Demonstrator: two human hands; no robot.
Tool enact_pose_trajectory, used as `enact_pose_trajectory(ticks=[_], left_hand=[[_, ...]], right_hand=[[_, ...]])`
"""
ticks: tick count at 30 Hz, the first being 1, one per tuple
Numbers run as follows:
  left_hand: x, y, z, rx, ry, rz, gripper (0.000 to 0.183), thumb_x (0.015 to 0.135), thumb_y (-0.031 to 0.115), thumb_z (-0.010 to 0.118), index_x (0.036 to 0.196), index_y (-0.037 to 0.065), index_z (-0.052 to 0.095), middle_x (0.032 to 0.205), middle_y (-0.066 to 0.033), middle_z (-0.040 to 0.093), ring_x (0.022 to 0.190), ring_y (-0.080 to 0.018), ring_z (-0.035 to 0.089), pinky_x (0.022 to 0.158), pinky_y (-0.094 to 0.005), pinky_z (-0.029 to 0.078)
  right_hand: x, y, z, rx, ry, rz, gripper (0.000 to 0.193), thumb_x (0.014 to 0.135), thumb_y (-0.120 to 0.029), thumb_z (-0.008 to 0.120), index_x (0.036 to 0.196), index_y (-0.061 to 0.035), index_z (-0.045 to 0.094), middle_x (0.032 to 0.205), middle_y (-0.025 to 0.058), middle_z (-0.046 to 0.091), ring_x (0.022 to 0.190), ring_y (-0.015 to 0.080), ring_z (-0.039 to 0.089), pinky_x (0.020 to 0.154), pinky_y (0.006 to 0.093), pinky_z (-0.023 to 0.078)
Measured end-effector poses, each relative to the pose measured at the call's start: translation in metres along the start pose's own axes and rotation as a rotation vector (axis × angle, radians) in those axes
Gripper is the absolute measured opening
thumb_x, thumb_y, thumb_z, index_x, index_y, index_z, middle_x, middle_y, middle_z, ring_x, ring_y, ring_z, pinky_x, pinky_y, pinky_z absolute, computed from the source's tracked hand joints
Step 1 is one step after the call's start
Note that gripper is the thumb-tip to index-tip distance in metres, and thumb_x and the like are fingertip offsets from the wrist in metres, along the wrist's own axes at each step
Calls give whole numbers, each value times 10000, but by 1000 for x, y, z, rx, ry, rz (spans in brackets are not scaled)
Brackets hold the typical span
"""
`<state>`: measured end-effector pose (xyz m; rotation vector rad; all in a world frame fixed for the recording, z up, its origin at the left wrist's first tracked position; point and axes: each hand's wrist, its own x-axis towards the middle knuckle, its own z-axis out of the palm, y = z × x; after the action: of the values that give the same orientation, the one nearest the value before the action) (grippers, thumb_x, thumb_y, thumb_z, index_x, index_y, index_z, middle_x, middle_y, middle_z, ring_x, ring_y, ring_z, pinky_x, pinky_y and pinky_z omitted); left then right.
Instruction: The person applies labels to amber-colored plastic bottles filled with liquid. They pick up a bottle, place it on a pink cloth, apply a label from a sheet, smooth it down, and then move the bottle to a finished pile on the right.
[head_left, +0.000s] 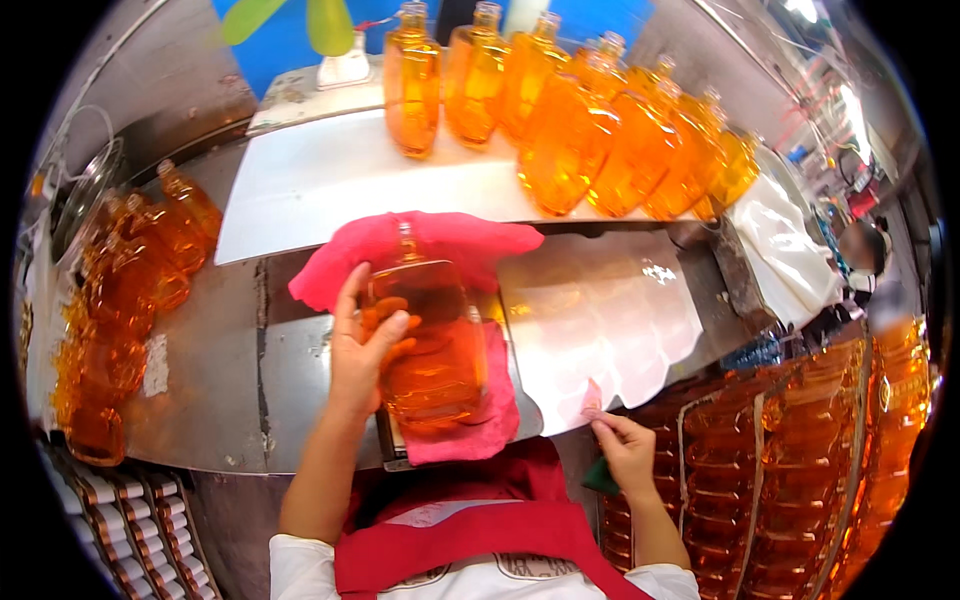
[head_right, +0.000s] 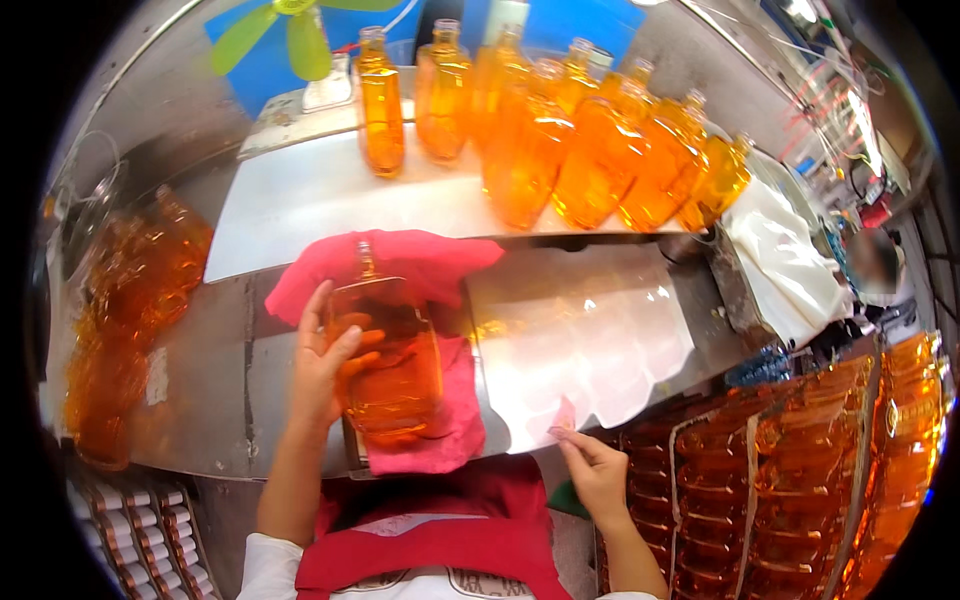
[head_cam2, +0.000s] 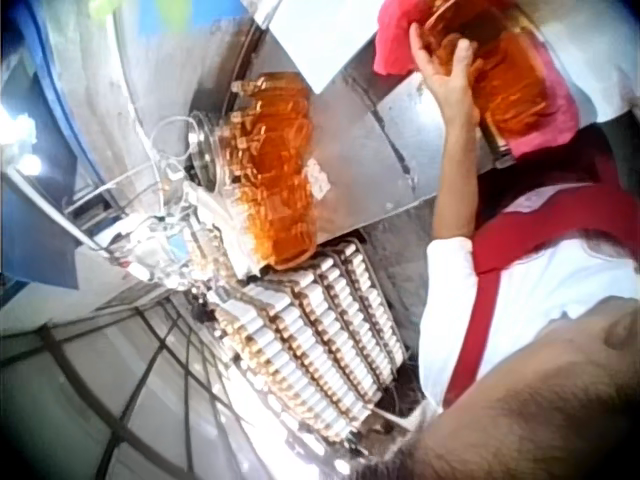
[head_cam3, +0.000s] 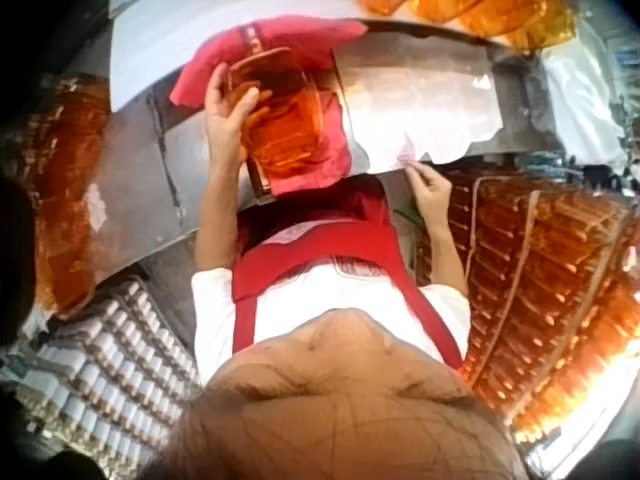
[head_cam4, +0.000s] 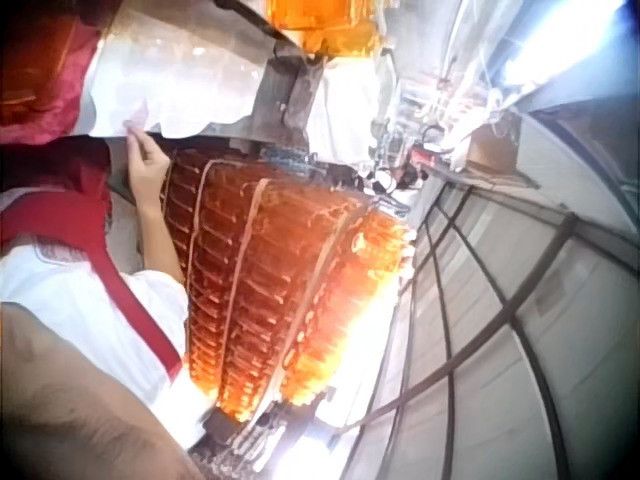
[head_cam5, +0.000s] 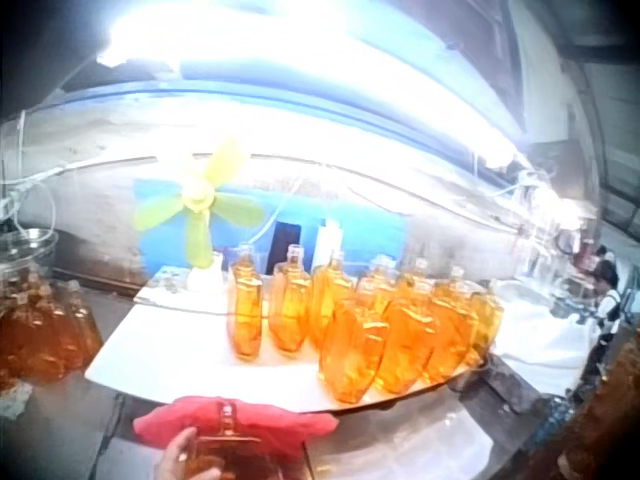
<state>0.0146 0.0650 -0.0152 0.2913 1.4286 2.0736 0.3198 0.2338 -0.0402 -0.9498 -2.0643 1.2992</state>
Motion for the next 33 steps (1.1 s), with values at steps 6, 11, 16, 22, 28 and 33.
enact_pose_trajectory(ticks=[6,11,16,22,28,33], left_hand=[[2,-3,-2,-12,-33,17,627,899,69,627,1436,231,345,1209,-98,504,1027,-217,600,810,-371,534],[6,9,-11,-176,-50,-58,475,948,154,585,1384,157,394,1181,-72,547,1034,-179,589,828,-336,522],[12,13,-3,7,-43,98,404,924,121,636,1268,48,437,1127,-76,587,1010,-132,588,833,-280,517],[23,3,0,92,-8,208,433,847,3,687,1188,9,420,1090,-117,571,1022,-181,605,855,-300,521],[21,11,1,150,-26,180,436,847,-9,663,1209,11,421,1120,-108,566,1031,-151,584,865,-284,498],[21,10,2,203,-2,207,438,844,-10,663,1214,16,431,1132,-95,556,1048,-136,559,885,-277,471]], right_hand=[[76,-89,24,315,-259,155,172,897,-38,627,1039,11,711,980,78,727,570,31,573,472,160,407],[130,-138,102,-192,-425,-1039,196,781,-18,725,971,-66,728,1055,121,713,703,171,697,545,243,536],[137,-119,120,-486,-568,-1303,339,705,-88,657,1039,-126,698,1200,34,664,508,96,571,422,248,465],[136,-115,117,-491,-549,-1267,364,699,-89,667,1060,-122,703,1212,31,661,516,84,573,423,235,459],[136,-114,113,-478,-575,-1227,339,721,-112,768,1055,-137,714,1152,40,689,582,103,650,471,233,493],[136,-109,112,-475,-528,-1276,315,736,-152,742,1047,-114,712,1190,40,673,499,77,553,436,216,442]])
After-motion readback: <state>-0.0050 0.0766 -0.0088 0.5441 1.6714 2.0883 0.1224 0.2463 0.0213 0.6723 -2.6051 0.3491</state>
